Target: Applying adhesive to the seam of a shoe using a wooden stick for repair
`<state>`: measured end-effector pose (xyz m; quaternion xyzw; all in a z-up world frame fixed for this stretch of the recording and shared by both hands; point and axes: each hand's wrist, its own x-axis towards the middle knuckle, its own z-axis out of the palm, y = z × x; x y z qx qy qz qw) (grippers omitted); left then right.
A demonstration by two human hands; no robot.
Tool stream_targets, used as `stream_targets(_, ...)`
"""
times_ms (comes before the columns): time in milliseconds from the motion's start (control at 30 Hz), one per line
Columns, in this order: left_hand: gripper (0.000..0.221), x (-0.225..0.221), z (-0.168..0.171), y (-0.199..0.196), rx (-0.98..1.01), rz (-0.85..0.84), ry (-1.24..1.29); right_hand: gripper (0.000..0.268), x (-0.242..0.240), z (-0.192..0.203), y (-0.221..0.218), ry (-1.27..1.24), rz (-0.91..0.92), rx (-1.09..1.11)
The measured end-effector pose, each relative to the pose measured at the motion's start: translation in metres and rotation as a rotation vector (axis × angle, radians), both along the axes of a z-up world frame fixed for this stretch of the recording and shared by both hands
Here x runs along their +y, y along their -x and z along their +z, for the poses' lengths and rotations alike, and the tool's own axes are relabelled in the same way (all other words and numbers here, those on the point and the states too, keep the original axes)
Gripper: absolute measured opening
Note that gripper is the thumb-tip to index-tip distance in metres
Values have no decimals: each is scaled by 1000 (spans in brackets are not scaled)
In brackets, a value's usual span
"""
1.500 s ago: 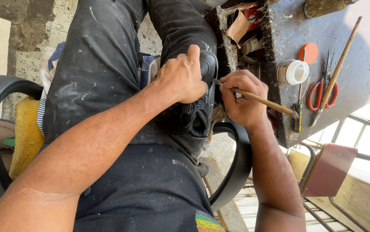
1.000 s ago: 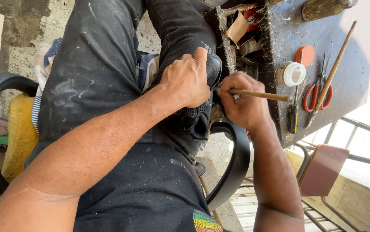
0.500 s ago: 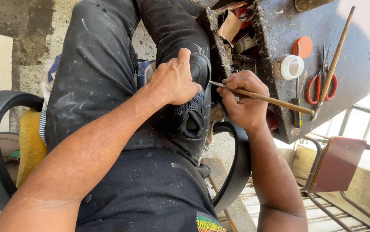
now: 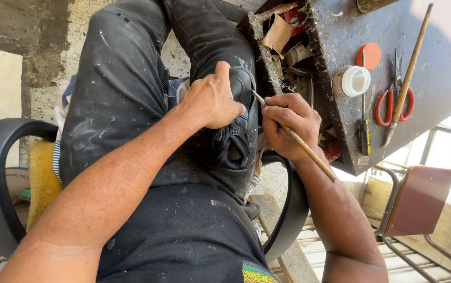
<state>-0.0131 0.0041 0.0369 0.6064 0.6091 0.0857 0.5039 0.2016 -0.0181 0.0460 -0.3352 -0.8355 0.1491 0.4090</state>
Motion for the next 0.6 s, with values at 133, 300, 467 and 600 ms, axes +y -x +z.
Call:
stream_targets(133,52,-1,2,-1,-8,-2,-2,15,4,0,4,-23,-1,9)
stream_targets(300,52,2,-13,-6,2,-4,-18,16,7,1,5,-54,28,-56)
stream_targets(467,52,2,-13,-5,-15,3,-32,13,7,-3,-3,28,16,22)
stream_targets(600,51,0,-8,-4,-13,-1,-31,11,16,2,-10,7,-11,62)
